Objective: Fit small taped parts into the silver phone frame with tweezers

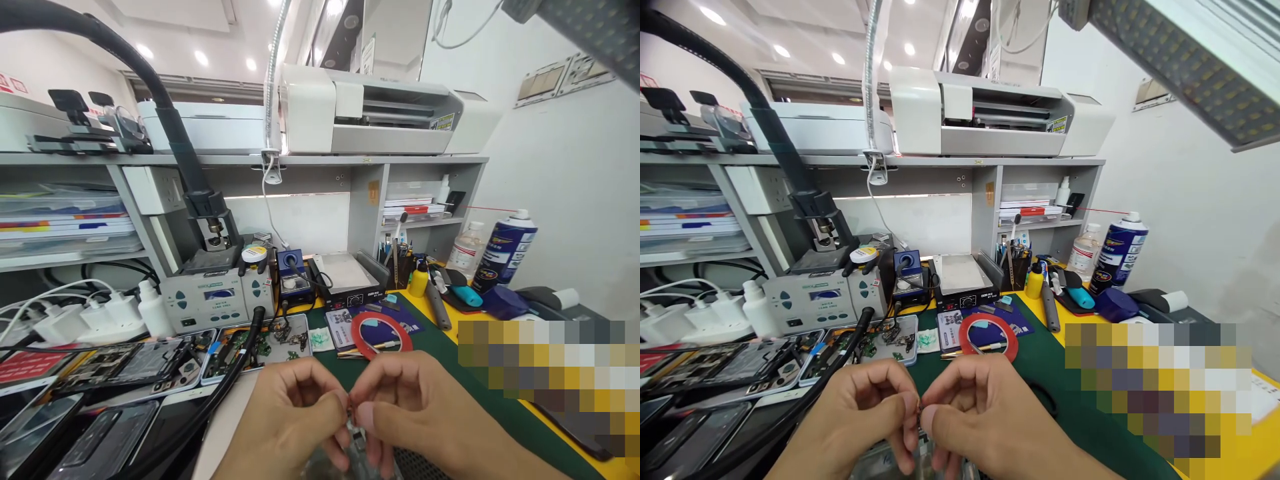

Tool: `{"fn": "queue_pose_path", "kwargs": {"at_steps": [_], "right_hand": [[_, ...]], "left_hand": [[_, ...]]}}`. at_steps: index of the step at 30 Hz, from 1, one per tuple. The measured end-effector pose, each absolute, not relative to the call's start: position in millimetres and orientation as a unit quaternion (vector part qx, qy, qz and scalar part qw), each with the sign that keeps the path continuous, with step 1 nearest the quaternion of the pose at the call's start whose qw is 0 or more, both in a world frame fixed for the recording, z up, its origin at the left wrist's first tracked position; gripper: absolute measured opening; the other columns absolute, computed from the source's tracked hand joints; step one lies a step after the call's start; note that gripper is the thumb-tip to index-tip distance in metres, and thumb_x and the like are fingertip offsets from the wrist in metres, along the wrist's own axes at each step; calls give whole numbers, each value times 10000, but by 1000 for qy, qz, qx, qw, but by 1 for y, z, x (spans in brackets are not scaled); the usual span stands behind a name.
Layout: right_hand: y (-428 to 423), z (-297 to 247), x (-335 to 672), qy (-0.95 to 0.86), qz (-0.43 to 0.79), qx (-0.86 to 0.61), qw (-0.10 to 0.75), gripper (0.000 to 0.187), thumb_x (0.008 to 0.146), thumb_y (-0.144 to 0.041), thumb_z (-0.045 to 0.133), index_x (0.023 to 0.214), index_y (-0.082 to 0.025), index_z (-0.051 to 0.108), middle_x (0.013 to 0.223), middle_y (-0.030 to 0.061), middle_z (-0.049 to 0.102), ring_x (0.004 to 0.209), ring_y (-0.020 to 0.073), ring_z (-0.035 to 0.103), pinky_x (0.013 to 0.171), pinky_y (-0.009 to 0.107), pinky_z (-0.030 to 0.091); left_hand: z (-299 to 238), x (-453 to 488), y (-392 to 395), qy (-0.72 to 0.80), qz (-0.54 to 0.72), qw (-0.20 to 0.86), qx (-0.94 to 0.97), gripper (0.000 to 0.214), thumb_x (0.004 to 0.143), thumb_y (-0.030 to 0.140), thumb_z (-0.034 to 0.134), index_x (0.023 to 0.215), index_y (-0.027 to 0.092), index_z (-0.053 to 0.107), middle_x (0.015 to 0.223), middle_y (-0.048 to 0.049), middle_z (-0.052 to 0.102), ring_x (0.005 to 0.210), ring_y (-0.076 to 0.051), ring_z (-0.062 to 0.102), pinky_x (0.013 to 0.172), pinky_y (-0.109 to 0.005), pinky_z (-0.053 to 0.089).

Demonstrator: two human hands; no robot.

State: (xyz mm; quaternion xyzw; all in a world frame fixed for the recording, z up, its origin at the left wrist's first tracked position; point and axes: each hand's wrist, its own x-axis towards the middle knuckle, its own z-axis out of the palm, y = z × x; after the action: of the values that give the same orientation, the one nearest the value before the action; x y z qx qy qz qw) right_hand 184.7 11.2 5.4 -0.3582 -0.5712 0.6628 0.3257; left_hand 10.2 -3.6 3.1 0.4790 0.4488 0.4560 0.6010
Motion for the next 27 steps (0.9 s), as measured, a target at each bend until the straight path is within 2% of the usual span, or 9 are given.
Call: {"fn": "queue_pose_path", "kwargs": {"at_steps": [11,27], "right_hand": [[14,-1,183,-560,661,-364,343,71,787,-163,696,746,-128,650,530,-5,680,459,107,632,475,213,542],[18,-5,184,-554,669,-354,348,129,764,-202,745,720,-122,653,514,-3,667,425,109,620,428,208,534]], "left_hand": [[3,10,-4,443,450,623,461,186,664,294,741,593,138,671,503,-19,648,448,-141,600,426,-275,552],[9,8,-5,438,438,637,459,234,710,351,710,663,124,683,623,-30,634,521,-145,594,462,-267,525]]}}
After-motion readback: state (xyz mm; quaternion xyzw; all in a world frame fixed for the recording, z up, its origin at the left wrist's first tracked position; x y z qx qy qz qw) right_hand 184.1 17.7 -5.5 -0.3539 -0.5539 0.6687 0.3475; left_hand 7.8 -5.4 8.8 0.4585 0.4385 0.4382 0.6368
